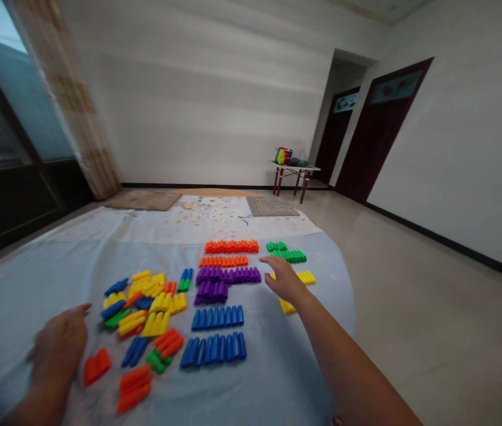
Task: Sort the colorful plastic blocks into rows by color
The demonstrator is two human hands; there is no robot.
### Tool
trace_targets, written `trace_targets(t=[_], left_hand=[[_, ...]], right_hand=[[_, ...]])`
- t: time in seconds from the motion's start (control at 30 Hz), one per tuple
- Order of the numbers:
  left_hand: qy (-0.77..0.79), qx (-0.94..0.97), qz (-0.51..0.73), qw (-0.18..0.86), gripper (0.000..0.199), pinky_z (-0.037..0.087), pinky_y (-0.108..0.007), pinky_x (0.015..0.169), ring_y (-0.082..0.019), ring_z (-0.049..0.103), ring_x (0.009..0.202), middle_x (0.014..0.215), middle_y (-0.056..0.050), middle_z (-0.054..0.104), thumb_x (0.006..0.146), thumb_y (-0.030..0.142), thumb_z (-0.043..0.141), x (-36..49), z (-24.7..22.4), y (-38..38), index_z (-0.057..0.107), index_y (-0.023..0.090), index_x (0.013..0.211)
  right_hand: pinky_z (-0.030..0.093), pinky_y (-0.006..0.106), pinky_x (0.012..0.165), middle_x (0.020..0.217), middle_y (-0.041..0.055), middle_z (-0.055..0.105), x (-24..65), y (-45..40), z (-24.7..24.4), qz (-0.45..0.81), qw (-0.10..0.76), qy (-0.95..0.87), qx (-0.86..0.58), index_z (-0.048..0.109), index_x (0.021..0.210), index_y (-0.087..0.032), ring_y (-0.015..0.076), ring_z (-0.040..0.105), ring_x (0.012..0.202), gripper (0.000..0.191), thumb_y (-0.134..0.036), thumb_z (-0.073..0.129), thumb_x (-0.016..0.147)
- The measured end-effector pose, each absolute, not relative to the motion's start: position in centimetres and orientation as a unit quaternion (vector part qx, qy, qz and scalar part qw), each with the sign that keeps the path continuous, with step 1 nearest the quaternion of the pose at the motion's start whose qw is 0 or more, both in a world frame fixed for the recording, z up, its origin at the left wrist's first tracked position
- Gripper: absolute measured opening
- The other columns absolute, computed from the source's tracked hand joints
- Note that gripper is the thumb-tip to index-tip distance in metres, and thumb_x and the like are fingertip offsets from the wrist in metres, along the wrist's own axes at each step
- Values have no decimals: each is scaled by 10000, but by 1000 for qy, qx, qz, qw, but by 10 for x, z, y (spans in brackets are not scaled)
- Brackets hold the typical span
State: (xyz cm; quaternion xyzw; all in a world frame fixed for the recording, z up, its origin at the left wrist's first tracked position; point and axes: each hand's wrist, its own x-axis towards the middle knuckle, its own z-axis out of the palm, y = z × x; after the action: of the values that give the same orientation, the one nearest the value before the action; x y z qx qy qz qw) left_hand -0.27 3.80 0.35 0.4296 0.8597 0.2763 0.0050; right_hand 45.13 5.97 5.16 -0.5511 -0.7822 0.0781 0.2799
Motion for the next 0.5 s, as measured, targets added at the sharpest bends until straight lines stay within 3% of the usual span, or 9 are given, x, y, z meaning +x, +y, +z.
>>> trace_targets(t=[0.13, 0.33, 0.5], left_hand=[[850, 434, 295, 37, 542, 377, -467, 876, -285, 498, 1058, 1159, -138, 577, 876, 367, 149, -1, 3, 35, 607, 177, 1095], [846, 437, 304, 26, 503, 373, -451, 869, -287, 499, 1048, 1134, -131, 589, 861, 354, 191, 1, 2, 31, 613, 181, 1071], [832, 462, 307, 1, 511, 382, -416, 848, -265, 519, 990, 1060, -144, 611, 870, 320, 176, 0, 0, 31, 636, 158, 1023]], right_hand=[[417, 351, 921, 1063, 90, 647, 385, 40, 63, 125, 312, -833, -440, 608, 1102, -162, 193, 559, 1016, 346, -137, 517, 770], [417, 286, 895, 1035, 73, 668, 286, 23, 60, 158, 208, -884, -387, 631, 1083, -156, 182, 576, 984, 317, -183, 541, 780], [457, 339, 824, 1000, 119, 658, 240, 25, 50, 140, 165, -883, -417, 632, 1077, -156, 242, 591, 947, 381, -331, 586, 742]])
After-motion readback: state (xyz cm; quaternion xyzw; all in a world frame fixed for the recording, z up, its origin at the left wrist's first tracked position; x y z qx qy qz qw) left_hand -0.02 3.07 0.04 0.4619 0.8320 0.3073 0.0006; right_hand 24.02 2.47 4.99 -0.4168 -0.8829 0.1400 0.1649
